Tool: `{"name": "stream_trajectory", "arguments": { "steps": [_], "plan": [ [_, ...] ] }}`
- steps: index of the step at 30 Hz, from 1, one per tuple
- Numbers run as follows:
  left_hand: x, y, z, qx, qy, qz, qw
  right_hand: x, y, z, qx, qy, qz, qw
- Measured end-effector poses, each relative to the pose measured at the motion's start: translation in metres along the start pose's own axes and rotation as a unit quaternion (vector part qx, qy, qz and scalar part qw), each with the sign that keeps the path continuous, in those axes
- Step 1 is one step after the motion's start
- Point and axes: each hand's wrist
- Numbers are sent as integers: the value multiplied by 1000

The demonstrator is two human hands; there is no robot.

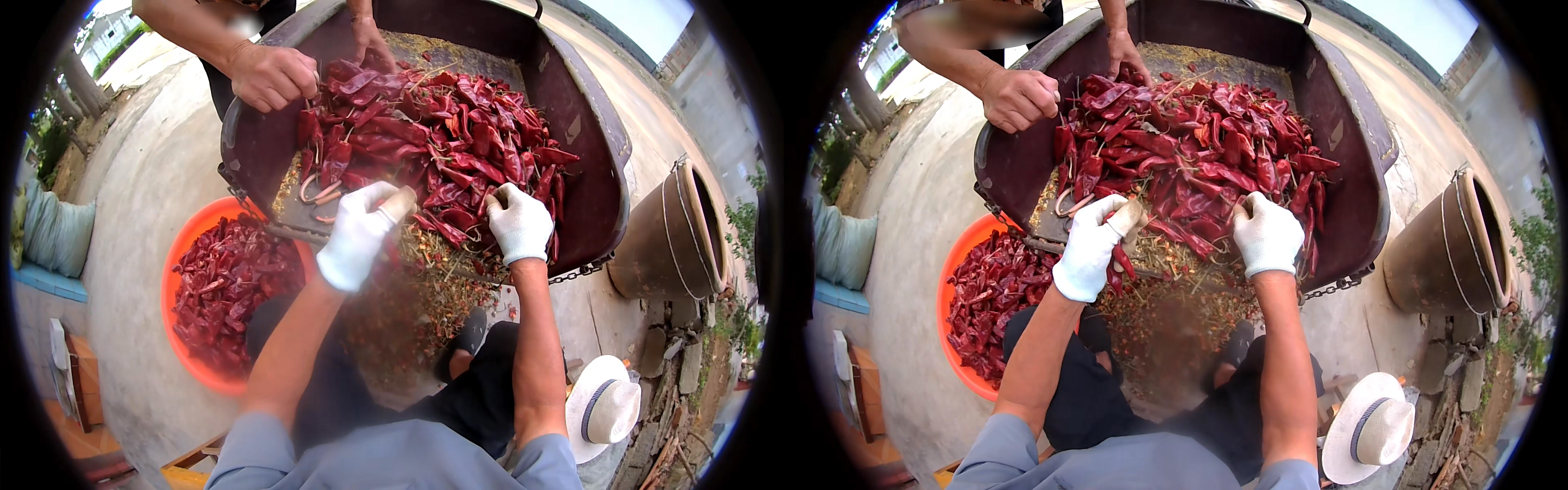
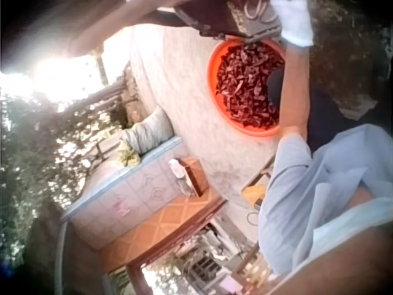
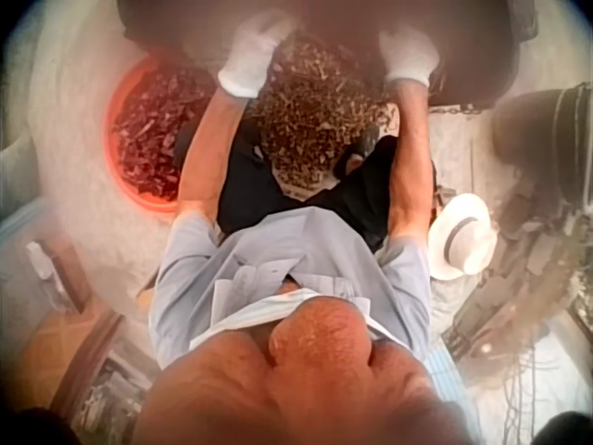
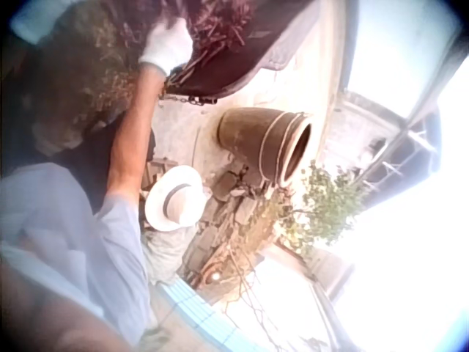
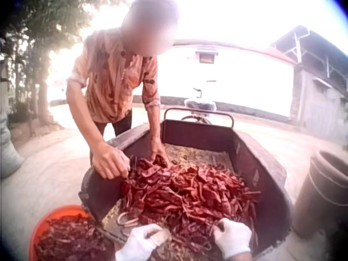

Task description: The person removes stems from dried red chili peppers and places the peppers into an orange basin. Another person briefly assists by adding more peppers to the tray.

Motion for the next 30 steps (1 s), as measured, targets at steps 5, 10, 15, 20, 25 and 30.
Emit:
{"name": "stream_trajectory", "arguments": {
  "steps": [5,10,15,20,25,30],
  "plan": [
    [4,-2,-1,11,16,-21,1000,-2,-10,18,-16,67,-32,997],
    [2,-7,-1,59,24,-20,998,0,-21,22,-43,134,-79,987],
    [2,-6,-3,59,37,-17,997,2,-18,16,-23,82,-98,992],
    [3,-9,-3,69,25,-10,997,9,-22,18,-11,63,-88,994],
    [0,-10,4,74,42,-1,996,12,-20,21,99,26,36,994],
    [3,-9,1,84,19,-2,996,1,10,9,331,-62,25,941]
  ]
}}
Point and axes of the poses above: each hand's wrist, its own x-axis towards the middle knuckle, its own y-axis out of the back of the hand, z = x × y, and after that the axes turned 5 degrees about -z, right-handed
